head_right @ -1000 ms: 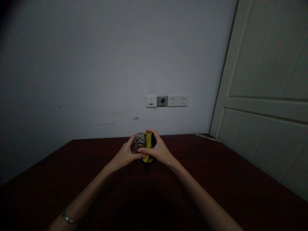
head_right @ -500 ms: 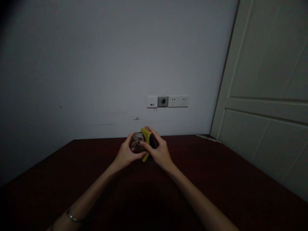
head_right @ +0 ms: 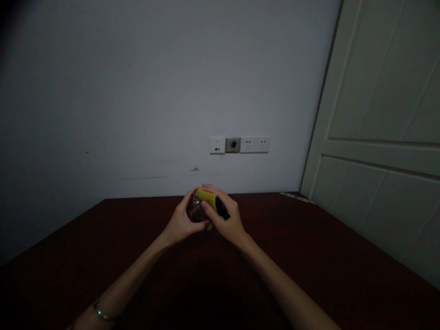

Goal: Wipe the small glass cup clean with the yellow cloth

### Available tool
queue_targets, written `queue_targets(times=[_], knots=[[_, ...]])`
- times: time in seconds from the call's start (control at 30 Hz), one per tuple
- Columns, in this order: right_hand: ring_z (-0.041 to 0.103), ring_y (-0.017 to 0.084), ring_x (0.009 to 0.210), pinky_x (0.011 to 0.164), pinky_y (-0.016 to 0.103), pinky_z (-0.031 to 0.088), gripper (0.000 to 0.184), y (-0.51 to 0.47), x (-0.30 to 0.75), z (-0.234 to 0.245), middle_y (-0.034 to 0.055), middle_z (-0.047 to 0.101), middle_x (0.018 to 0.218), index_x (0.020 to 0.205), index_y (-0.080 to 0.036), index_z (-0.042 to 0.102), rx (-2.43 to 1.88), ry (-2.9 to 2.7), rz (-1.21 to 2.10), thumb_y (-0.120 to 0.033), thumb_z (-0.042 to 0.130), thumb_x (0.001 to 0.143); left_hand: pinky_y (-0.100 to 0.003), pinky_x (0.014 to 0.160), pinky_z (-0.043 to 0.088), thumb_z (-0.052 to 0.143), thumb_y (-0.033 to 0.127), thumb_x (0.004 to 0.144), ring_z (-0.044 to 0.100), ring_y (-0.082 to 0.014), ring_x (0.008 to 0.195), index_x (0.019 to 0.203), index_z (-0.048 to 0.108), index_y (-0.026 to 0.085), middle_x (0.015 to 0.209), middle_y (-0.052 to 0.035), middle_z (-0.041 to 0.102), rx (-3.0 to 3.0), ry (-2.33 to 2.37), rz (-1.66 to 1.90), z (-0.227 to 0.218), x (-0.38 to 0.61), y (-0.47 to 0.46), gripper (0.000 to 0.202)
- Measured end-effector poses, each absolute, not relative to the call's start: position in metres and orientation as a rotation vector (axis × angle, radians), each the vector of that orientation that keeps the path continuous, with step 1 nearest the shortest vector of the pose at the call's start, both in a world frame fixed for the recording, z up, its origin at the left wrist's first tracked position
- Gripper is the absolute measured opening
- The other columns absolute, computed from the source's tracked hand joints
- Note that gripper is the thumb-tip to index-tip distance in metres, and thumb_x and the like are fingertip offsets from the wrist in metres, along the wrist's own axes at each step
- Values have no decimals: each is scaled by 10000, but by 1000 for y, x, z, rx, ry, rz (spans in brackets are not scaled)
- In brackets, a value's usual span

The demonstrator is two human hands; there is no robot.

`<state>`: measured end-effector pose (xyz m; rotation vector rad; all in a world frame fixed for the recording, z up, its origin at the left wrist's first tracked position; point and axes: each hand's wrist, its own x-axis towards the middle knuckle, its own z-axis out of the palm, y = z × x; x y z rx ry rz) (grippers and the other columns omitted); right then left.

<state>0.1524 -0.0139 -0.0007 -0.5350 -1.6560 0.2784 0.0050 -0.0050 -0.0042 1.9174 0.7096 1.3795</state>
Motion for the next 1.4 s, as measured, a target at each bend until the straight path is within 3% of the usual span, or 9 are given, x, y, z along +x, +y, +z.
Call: queue_targets(times=[0.1,0.33,0.5,0.63,0.9,1.07,1.2,1.4], knots=[[540,205,1156,1022,438,404,298,-15,149,-2,68,599,1216,1146,-237,566,-566,-1616,300,-250,537,850,-383,931,457,745,186,568,542,-258,1104,1285,353,152,1261,-145,505,1905,719,1388,-5,6,-4,818],[422,247,1274,1061,531,330,461,-9,154,-10,66,561,1276,1213,-266,534,-329,-2052,-118,-245,649,767,-397,975,413,711,193,575,526,-269,1130,1237,406,139,1256,-163,511,1935,714,1456,-18,1,9,731],[509,225,1193,1021,470,398,348,-4,158,-6,64,587,1235,1170,-264,560,-451,-1860,77,-241,574,823,-400,995,395,748,175,534,486,-281,1178,1293,382,137,1303,-163,474,1997,753,1447,-20,1,7,843],[594,203,1064,942,421,467,248,-8,157,-1,64,637,1136,1093,-247,597,-547,-1716,218,-247,512,860,-418,981,406,774,213,522,515,-282,1132,1286,426,130,1234,-145,534,2047,836,1391,-13,1,1,843],[524,232,1166,1019,499,392,395,-14,160,2,64,627,1169,1133,-264,592,-281,-1996,-154,-202,659,749,-355,880,474,729,196,585,583,-251,1010,1170,504,139,1137,-108,599,1986,688,1364,-10,5,-2,629],[565,206,1117,988,449,435,295,-13,161,4,54,646,1139,1086,-251,617,-352,-1892,71,-203,618,795,-332,784,512,743,213,581,617,-236,931,1189,460,132,1054,-103,622,1842,636,1285,-14,4,-4,676],[627,181,1013,915,379,493,189,-11,159,3,31,683,1061,1010,-250,647,-479,-1654,352,-259,542,854,-353,800,512,796,257,507,616,-246,940,1154,475,127,1068,-110,618,1780,568,1325,-15,4,-3,734],[556,222,1142,1009,451,415,248,-19,157,7,41,646,1152,1036,-249,644,-345,-1782,180,-205,613,794,-303,792,506,789,317,552,624,-221,926,1131,488,126,1051,-103,629,1644,523,1339,-12,7,0,680]])
